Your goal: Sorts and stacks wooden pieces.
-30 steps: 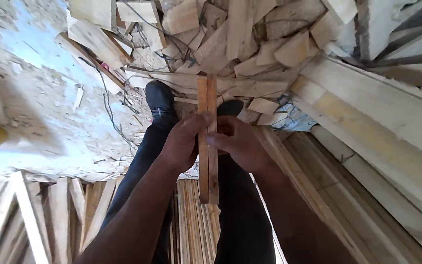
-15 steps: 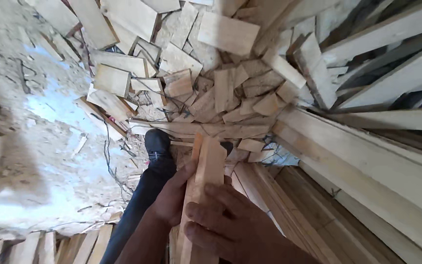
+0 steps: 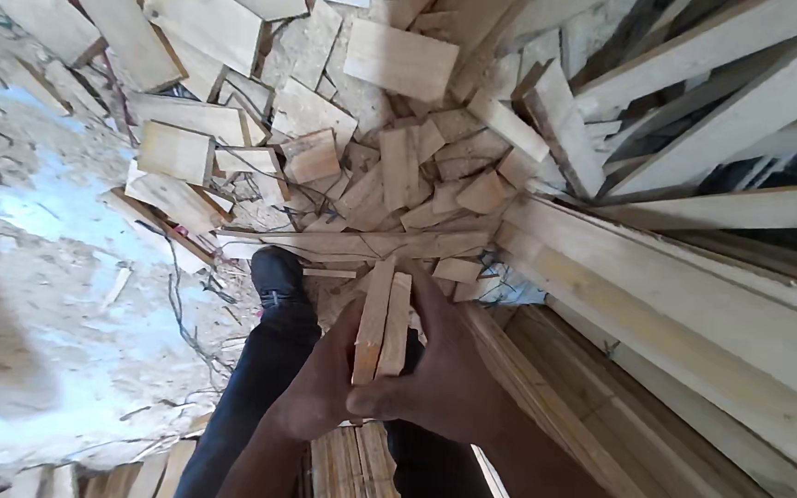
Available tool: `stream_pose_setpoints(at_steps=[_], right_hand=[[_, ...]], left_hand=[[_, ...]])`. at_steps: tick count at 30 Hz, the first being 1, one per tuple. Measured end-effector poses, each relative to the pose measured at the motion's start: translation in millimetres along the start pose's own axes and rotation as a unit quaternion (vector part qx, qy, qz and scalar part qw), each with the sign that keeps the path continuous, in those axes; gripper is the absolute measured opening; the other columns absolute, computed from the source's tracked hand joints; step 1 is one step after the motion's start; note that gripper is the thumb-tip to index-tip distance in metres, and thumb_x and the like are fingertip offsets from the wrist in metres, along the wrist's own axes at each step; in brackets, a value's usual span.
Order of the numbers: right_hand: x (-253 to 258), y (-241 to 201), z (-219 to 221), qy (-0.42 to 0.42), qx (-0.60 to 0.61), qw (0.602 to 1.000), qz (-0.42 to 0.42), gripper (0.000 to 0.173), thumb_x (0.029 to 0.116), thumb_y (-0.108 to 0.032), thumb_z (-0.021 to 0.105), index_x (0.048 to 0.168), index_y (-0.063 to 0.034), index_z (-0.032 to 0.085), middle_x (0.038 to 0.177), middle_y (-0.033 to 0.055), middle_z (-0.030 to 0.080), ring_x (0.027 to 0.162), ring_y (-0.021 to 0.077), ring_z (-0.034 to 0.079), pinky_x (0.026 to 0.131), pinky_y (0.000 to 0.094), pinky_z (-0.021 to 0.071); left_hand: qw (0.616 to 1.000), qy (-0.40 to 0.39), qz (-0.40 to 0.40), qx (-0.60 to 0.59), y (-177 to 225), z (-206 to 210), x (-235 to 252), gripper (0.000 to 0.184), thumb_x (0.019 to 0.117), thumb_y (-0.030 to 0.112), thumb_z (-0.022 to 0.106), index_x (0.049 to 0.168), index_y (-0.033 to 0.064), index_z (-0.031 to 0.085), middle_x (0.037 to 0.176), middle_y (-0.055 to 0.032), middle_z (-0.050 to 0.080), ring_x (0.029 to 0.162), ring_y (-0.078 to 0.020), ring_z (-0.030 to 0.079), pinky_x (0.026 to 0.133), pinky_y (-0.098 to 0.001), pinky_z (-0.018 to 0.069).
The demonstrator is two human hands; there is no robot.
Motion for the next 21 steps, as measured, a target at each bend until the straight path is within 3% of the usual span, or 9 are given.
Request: stream_pose_setpoints(at_steps=[2,5,6,7,8,11,16,21], right_hand=[[4,-6,3,0.005,0.014,1.000,-0.005,0.105,0.0638,-0.052,0.092,0.151,-0.0201,0.042,0.124,0.0003,0.065,0.110,0.0092,0.065,0.089,0.0362,0.0611],[0,-10,2,0.007,0.028,0.999,-0.017,0.102,0.0617,-0.049,0.093,0.147,-0.0206,0.045,0.124,-0.0013,0.064,0.109,0.0079,0.065,0.088,0.0345,0.0615],[-2,-9,1,0.004,0.035,0.999,-0.022,0.103,0.0623,-0.050,0.093,0.148,-0.0201,0.044,0.125,-0.0013,0.063,0.109,0.0079,0.065,0.089,0.0339,0.0613],[-5,-8,1,0.003,0.043,0.999,-0.025,0.103,0.0627,-0.049,0.093,0.148,-0.0202,0.044,0.125,-0.0015,0.063,0.109,0.0079,0.065,0.089,0.0334,0.0612],[-6,-6,0,-0.003,0.050,0.998,-0.029,0.103,0.0629,-0.047,0.094,0.148,-0.0204,0.043,0.126,-0.0016,0.063,0.110,0.0079,0.065,0.089,0.0331,0.0617],[-7,-2,1,-0.035,0.076,0.996,-0.013,0.102,0.0618,-0.038,0.096,0.148,-0.0221,0.042,0.129,-0.0018,0.062,0.112,0.0092,0.066,0.091,0.0340,0.0622],[-9,4,0,-0.051,0.120,0.991,0.002,0.100,0.0614,-0.037,0.097,0.146,-0.0220,0.045,0.133,-0.0007,0.062,0.117,0.0127,0.064,0.095,0.0370,0.0611],[-8,3,-1,-0.064,0.136,0.989,-0.008,0.099,0.0621,-0.039,0.096,0.145,-0.0216,0.045,0.135,-0.0006,0.061,0.121,0.0143,0.063,0.097,0.0373,0.0600]], left_hand=[[1.000,-0.006,0.012,0.000,2,2,0,0.092,0.0730,0.042,0.092,0.149,0.0174,0.046,0.122,0.0032,0.070,0.108,-0.0077,0.068,0.094,-0.0276,0.0598],[0.997,0.003,0.012,0.072,4,2,1,0.091,0.0721,0.042,0.093,0.147,0.0153,0.048,0.125,0.0019,0.068,0.111,-0.0091,0.067,0.096,-0.0288,0.0588],[0.997,0.012,0.011,0.080,6,4,0,0.078,0.0740,0.040,0.092,0.138,0.0149,0.057,0.119,0.0036,0.070,0.108,-0.0072,0.068,0.095,-0.0276,0.0589],[0.996,0.031,0.013,0.084,9,5,-2,0.056,0.0751,0.039,0.091,0.120,0.0158,0.068,0.106,0.0079,0.074,0.099,-0.0021,0.069,0.090,-0.0237,0.0596],[0.995,0.036,0.013,0.087,8,6,-4,0.049,0.0764,0.039,0.090,0.116,0.0172,0.070,0.104,0.0100,0.074,0.098,0.0003,0.069,0.090,-0.0221,0.0591],[0.984,0.044,0.025,0.168,7,5,-2,0.085,0.0735,0.056,0.087,0.141,0.0157,0.052,0.124,0.0076,0.067,0.114,-0.0001,0.063,0.100,-0.0231,0.0550],[0.966,0.054,0.012,0.251,9,3,0,0.099,0.0701,0.062,0.086,0.146,0.0120,0.046,0.129,0.0060,0.065,0.116,0.0023,0.062,0.101,-0.0232,0.0553],[0.966,0.055,0.006,0.251,7,3,0,0.102,0.0689,0.060,0.087,0.147,0.0109,0.046,0.128,0.0057,0.065,0.116,0.0019,0.062,0.100,-0.0231,0.0555]])
Point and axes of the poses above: each hand's wrist, its own x-axis towards the middle knuckle, its own z-axis out of the palm, y = z × x, the point moved 8 cm from there along x, towards the middle knuckle
